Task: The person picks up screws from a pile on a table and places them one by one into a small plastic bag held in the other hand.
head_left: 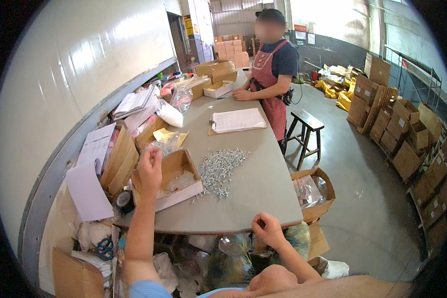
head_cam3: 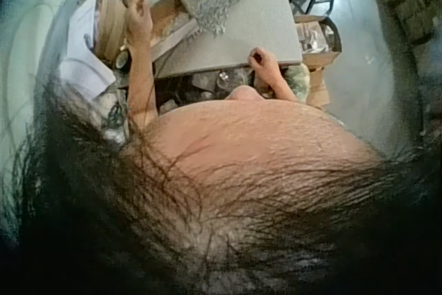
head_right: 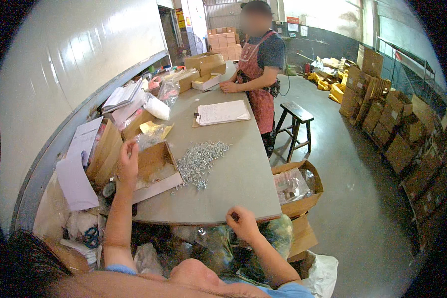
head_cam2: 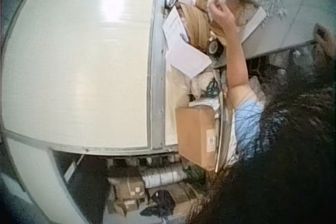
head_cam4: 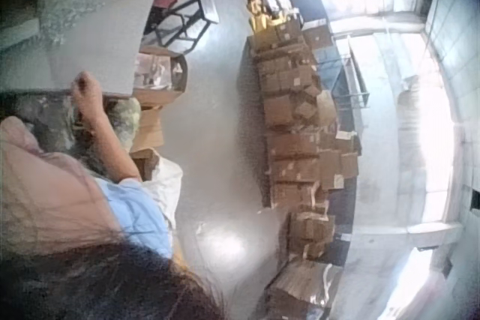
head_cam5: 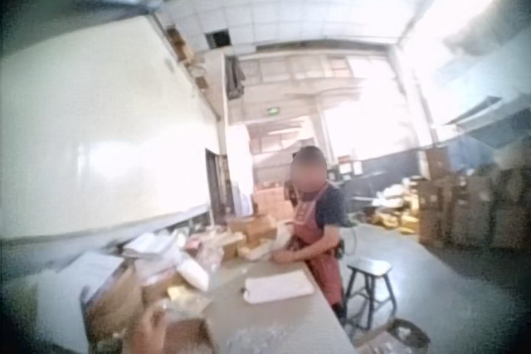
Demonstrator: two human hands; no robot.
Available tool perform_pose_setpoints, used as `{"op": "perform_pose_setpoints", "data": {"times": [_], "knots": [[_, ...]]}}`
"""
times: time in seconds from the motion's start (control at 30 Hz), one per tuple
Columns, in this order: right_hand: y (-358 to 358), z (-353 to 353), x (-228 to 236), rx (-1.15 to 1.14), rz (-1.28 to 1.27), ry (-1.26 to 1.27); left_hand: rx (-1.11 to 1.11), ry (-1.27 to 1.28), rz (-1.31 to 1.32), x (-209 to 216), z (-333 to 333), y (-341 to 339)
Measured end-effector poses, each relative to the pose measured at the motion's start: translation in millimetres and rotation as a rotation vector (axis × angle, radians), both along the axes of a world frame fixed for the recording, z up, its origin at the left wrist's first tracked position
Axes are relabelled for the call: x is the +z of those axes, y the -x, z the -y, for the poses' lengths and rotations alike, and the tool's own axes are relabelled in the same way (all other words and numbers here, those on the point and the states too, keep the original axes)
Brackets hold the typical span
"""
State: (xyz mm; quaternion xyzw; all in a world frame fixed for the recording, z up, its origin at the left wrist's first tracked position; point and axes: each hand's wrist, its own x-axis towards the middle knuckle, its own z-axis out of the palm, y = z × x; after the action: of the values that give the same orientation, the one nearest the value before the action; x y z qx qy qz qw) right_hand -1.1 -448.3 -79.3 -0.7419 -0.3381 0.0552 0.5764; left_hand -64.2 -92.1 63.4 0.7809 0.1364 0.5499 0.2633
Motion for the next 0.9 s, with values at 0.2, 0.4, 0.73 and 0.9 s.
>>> {"op": "perform_pose_setpoints", "data": {"times": [0.2,0.4,0.73,0.9], "knots": [[-3.3,-3.3,0.2,0.037,0.092,0.063,-0.083,-0.097,-0.852,-47.3,-63.3,-26.1],[-4.6,-7.2,9.0,0.041,0.073,0.161,-0.264,-0.251,-1.377,-76.1,-77.3,-20.2],[-4.6,-7.3,6.5,0.006,0.100,0.254,-0.265,-0.123,-1.352,-77.3,-84.3,-15.8],[-13.7,-10.6,8.8,0.077,0.014,0.286,-0.225,-0.204,-1.162,-92.1,-102.8,-10.5]]}}
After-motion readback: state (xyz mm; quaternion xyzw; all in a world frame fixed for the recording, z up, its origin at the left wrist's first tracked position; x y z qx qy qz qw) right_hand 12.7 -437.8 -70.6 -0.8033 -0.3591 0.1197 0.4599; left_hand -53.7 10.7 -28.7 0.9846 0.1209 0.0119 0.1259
